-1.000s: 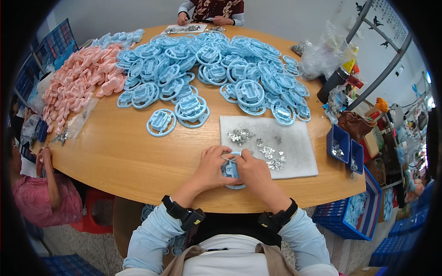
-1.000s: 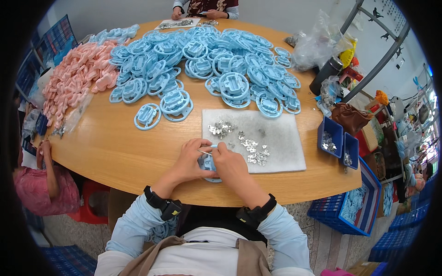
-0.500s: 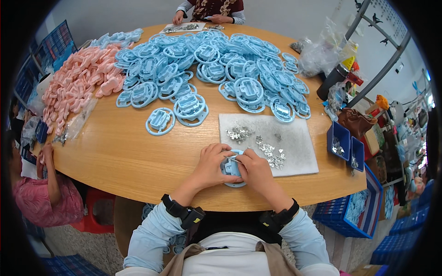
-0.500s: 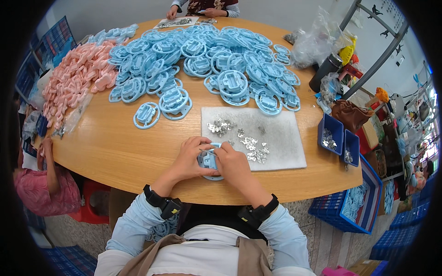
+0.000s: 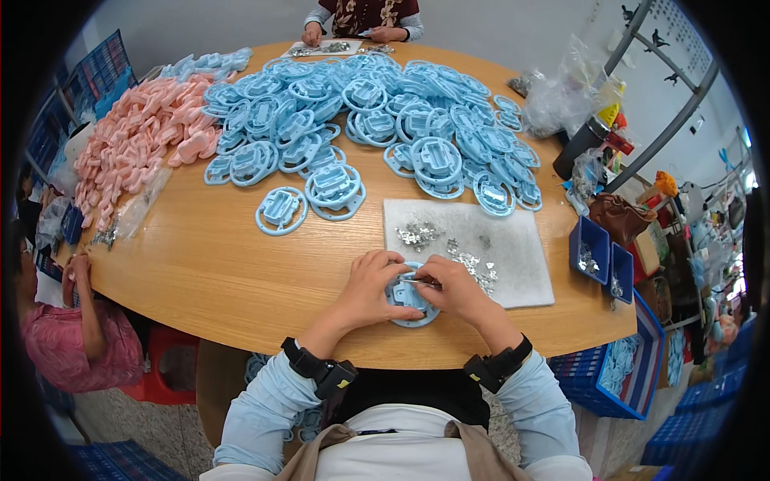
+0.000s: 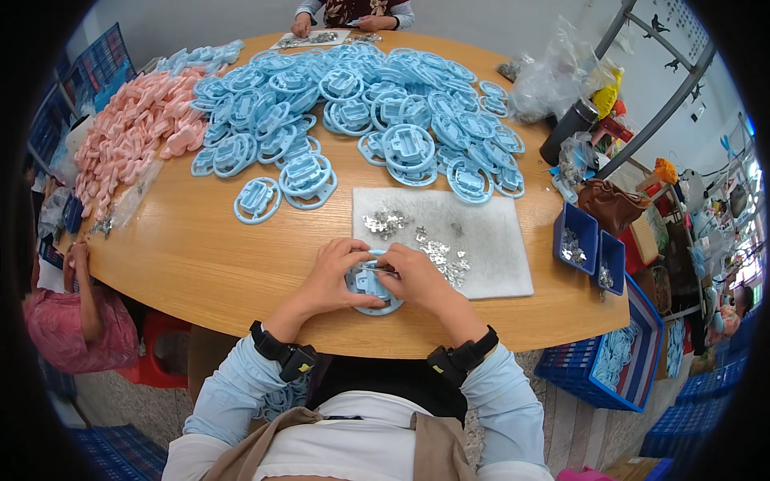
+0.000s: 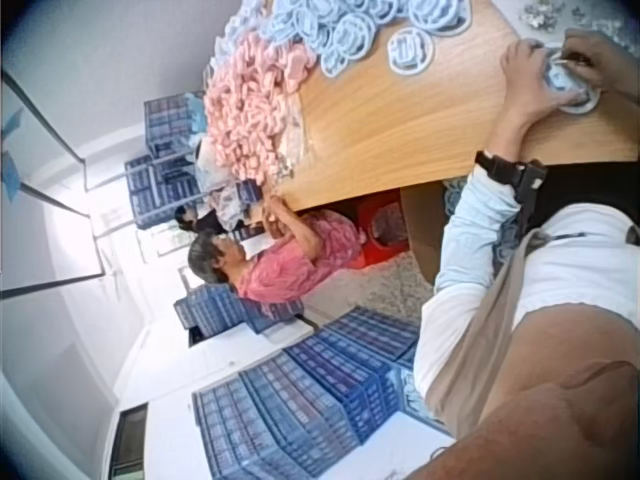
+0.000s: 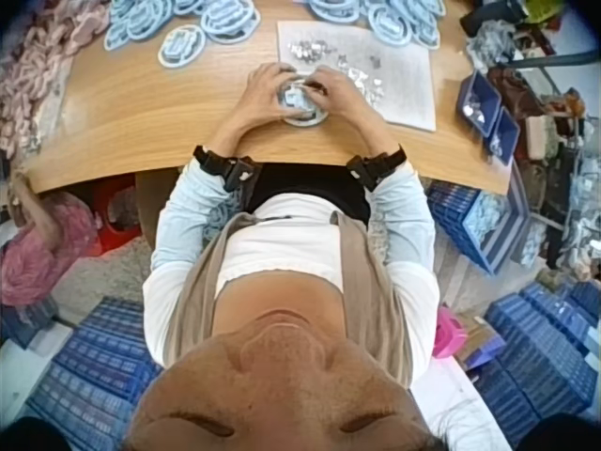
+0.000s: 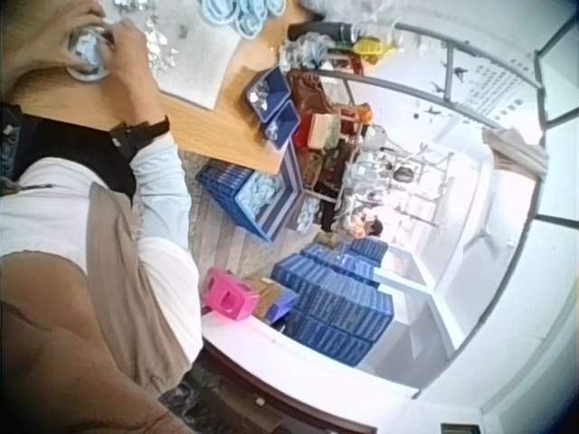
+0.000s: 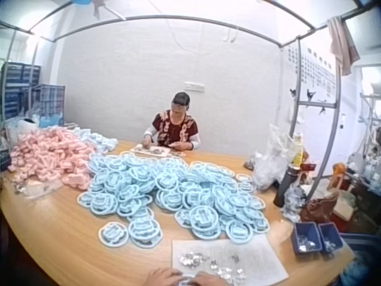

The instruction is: Manually assemble small metal or plastic components onto a larger blue plastic circular base.

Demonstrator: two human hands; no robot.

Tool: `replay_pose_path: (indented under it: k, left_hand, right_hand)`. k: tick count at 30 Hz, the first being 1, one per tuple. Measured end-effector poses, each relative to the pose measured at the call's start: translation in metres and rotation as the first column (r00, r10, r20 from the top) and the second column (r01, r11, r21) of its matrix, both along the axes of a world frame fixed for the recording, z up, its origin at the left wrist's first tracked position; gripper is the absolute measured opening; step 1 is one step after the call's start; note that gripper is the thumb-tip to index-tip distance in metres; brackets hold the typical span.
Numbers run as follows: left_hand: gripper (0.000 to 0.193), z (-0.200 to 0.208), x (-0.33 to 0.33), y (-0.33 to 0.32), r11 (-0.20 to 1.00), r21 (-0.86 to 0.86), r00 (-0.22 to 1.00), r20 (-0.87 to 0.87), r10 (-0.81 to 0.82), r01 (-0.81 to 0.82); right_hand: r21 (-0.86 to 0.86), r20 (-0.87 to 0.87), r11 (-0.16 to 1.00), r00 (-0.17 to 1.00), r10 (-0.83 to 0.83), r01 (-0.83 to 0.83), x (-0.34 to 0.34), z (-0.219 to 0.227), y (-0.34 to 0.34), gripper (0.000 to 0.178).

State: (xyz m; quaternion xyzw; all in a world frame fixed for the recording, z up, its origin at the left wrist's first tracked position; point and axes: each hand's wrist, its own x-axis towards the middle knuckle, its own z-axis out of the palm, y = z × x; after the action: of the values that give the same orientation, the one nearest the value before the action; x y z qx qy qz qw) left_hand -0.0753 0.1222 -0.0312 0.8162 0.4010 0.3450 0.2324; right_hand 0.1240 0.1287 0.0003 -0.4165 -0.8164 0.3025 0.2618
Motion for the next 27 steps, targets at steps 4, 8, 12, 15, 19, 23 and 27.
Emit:
replay_pose_path:
  k: [4, 8, 12, 15, 19, 23, 27]
  left_hand:
    - [0.055, -0.002, 0.0, 0.003, 1.0, -0.018, 0.998, 0.065, 0.004, -0.003]
    - [0.036, -0.006, -0.001, 0.005, 1.0, -0.009, 0.985, 0.171, -0.027, 0.029]
    - [0.022, -0.011, 0.0, 0.009, 0.999, 0.015, 0.963, 0.266, -0.045, 0.043]
    - [0.018, -0.011, 0.0, 0.011, 0.999, 0.007, 0.939, 0.343, -0.039, 0.039]
    - [0.018, -0.01, 0.001, 0.01, 0.998, 0.054, 0.956, 0.292, -0.03, 0.015]
    - [0.02, -0.006, 0.001, 0.007, 0.998, 0.064, 0.964, 0.264, -0.012, -0.005]
    - [0.022, -0.006, 0.0, 0.007, 0.996, 0.085, 0.975, 0.223, 0.008, -0.027]
  right_hand:
    - [-0.006, -0.064, 0.999, 0.997, -0.047, 0.047, 0.0, -0.002, 0.002, 0.014]
    - [0.041, -0.125, 0.996, 0.99, -0.071, 0.077, -0.003, 0.005, 0.003, 0.016]
    - [0.097, -0.215, 0.993, 0.976, -0.042, 0.064, -0.013, 0.001, 0.001, 0.014]
    - [0.023, -0.211, 0.994, 0.972, -0.099, 0.106, -0.016, 0.013, -0.002, 0.015]
    - [0.095, -0.152, 0.995, 0.988, -0.017, 0.032, -0.01, 0.012, -0.002, 0.018]
    - [0.255, -0.009, 0.967, 1.0, 0.028, -0.025, -0.01, 0.014, -0.003, 0.02]
    - [0.295, 0.095, 0.955, 0.995, 0.014, -0.041, -0.012, 0.016, -0.007, 0.018]
